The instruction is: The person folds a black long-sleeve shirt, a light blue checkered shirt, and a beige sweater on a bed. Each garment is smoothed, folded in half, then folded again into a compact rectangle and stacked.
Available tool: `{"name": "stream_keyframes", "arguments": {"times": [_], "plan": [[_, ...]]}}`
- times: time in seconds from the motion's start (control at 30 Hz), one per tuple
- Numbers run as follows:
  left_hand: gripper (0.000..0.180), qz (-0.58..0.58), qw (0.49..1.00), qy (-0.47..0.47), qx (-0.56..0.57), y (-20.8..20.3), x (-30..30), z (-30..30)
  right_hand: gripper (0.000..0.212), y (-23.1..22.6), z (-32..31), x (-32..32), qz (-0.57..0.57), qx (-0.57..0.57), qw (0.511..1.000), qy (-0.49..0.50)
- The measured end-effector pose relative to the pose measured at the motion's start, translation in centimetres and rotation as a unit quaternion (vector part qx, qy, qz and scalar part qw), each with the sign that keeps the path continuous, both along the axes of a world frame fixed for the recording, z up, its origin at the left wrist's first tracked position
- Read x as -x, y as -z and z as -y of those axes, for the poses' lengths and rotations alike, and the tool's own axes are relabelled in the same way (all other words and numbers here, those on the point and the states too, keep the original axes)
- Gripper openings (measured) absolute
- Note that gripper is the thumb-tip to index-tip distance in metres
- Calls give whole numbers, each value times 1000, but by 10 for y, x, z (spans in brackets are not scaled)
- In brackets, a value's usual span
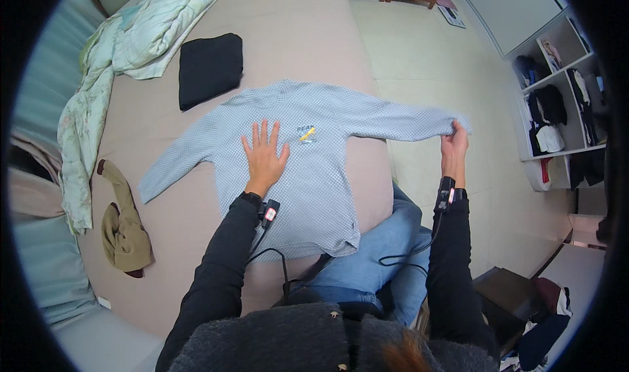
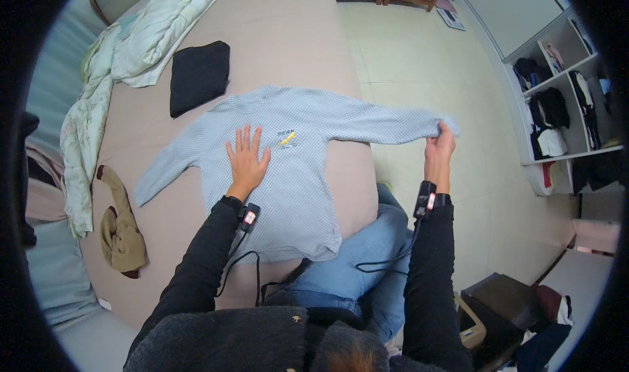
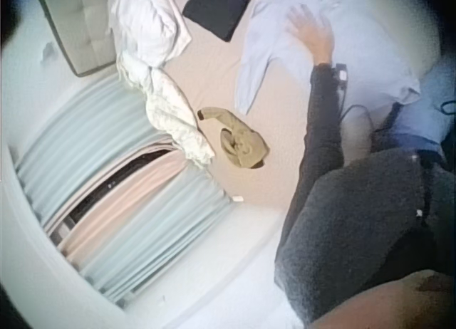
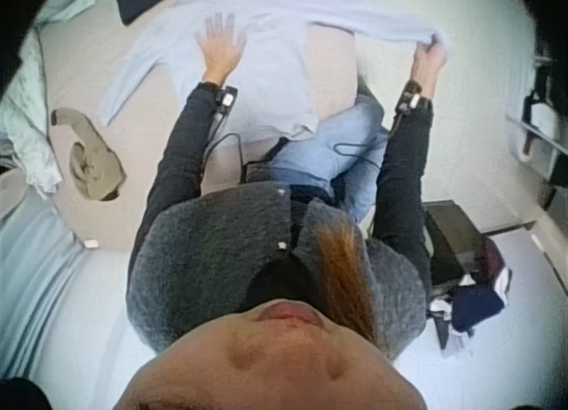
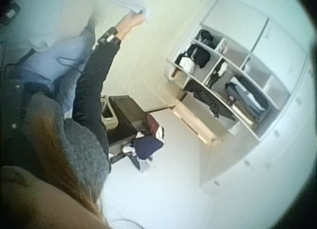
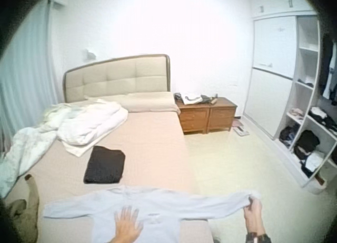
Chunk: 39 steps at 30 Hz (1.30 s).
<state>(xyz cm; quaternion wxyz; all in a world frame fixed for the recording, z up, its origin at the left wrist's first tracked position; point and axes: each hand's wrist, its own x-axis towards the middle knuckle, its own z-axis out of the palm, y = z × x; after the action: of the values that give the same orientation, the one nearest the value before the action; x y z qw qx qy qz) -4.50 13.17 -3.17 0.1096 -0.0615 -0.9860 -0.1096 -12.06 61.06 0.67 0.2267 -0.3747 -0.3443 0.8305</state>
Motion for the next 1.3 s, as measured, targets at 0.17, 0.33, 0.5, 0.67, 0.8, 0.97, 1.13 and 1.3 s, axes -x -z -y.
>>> {"name": "stream_keyframes", "arguments": {"times": [0.17,0.33,0.5,0.67,0.8,0.97,1.13,1.3], "plan": [[62,13,998,13,-54,-11,5,2,26,-109,156,5,-199,-289,930,-106],[66,161,541,-35,-825,-25,32,31,57,-108,311,-35,-309,-590,650,-365],[91,174,305,-85,-932,-25,35,61,75,-26,289,-54,-165,-758,516,-362],[96,191,346,-63,-917,-27,32,66,71,22,243,-46,19,-776,559,-291],[63,168,425,-126,-880,-27,34,69,64,28,217,-28,48,-813,460,-353],[48,181,606,-173,-755,-17,29,74,50,40,201,-34,32,-835,429,-342],[57,162,631,-124,-749,-22,30,85,59,38,200,-44,-1,-774,499,-391],[60,-12,866,-201,-458,-30,35,82,60,21,220,-44,93,-759,528,-369]]}}
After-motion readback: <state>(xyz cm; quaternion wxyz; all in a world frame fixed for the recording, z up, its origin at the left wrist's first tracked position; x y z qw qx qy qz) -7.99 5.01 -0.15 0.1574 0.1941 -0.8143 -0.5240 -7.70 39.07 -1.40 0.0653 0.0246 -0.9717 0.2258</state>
